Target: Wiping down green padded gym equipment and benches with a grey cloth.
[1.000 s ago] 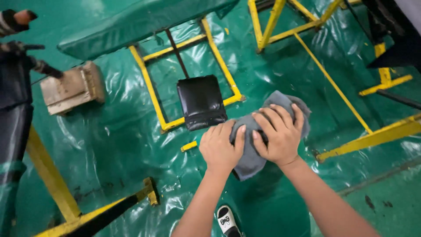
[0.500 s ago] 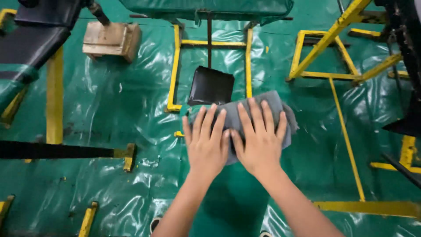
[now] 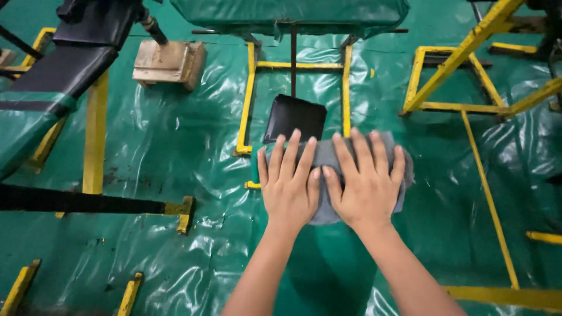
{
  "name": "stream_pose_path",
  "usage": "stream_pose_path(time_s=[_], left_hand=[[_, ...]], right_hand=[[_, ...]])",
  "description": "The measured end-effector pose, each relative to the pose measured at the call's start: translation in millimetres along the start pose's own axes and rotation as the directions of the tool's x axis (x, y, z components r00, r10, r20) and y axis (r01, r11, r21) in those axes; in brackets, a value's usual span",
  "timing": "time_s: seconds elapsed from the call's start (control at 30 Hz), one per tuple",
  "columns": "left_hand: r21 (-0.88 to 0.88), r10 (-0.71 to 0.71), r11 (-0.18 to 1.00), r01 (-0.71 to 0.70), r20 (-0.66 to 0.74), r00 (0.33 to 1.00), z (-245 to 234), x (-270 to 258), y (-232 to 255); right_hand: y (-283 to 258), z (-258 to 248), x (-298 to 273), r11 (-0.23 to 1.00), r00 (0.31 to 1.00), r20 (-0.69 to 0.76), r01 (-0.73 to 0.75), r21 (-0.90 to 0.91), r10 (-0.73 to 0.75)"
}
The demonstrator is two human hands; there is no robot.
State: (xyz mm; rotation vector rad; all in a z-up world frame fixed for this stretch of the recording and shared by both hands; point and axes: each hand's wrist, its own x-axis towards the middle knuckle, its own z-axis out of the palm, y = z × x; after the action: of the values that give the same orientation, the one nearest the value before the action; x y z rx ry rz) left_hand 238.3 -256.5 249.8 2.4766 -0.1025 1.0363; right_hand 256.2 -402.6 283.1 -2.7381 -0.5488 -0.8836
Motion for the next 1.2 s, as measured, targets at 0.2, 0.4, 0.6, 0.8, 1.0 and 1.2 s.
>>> stream_pose_path(time_s=[0.2, 0.4, 0.6, 0.8, 1.0, 1.2], left_hand=[[-0.008, 0.037, 0.999, -0.036, 0.139, 0.990, -9.2, -58.1, -11.6], [0.012, 0.046, 0.999, -0.050, 0.256, 0.966, -11.5, -163.6, -23.1], [-0.016, 0.130, 0.991, -0.129, 0.149, 0.980, -9.7, -42.6, -21.8], [0.013, -0.042, 0.999, 0.041, 0.098, 0.994, 7.6, 43.6, -24.1], [-0.025, 0.006, 1.000, -0.006, 0.000, 1.000, 4.4, 39.5, -23.9], [-0.023, 0.002, 1.000, -0.001, 0.053, 0.999, -12.9, -14.4, -17.8]], right_hand=[[-28.6, 26.1, -76.1, 0.995, 0.991, -0.093, -0.099, -0.008, 0.098], [-47.3, 43.9, -201.4, 0.991, 0.993, 0.003, -0.115, 0.063, 0.115], [-24.8, 24.7, -85.6, 0.999, 0.995, -0.080, -0.053, -0.010, 0.052], [-23.7, 11.8, 36.4, 0.969, 0.947, 0.215, -0.222, -0.105, 0.240], [-19.6, 25.3, 19.3, 0.991, 0.991, -0.117, -0.078, -0.106, 0.066], [-42.4, 23.0, -42.4, 0.990, 0.989, -0.078, -0.130, -0.054, 0.125]])
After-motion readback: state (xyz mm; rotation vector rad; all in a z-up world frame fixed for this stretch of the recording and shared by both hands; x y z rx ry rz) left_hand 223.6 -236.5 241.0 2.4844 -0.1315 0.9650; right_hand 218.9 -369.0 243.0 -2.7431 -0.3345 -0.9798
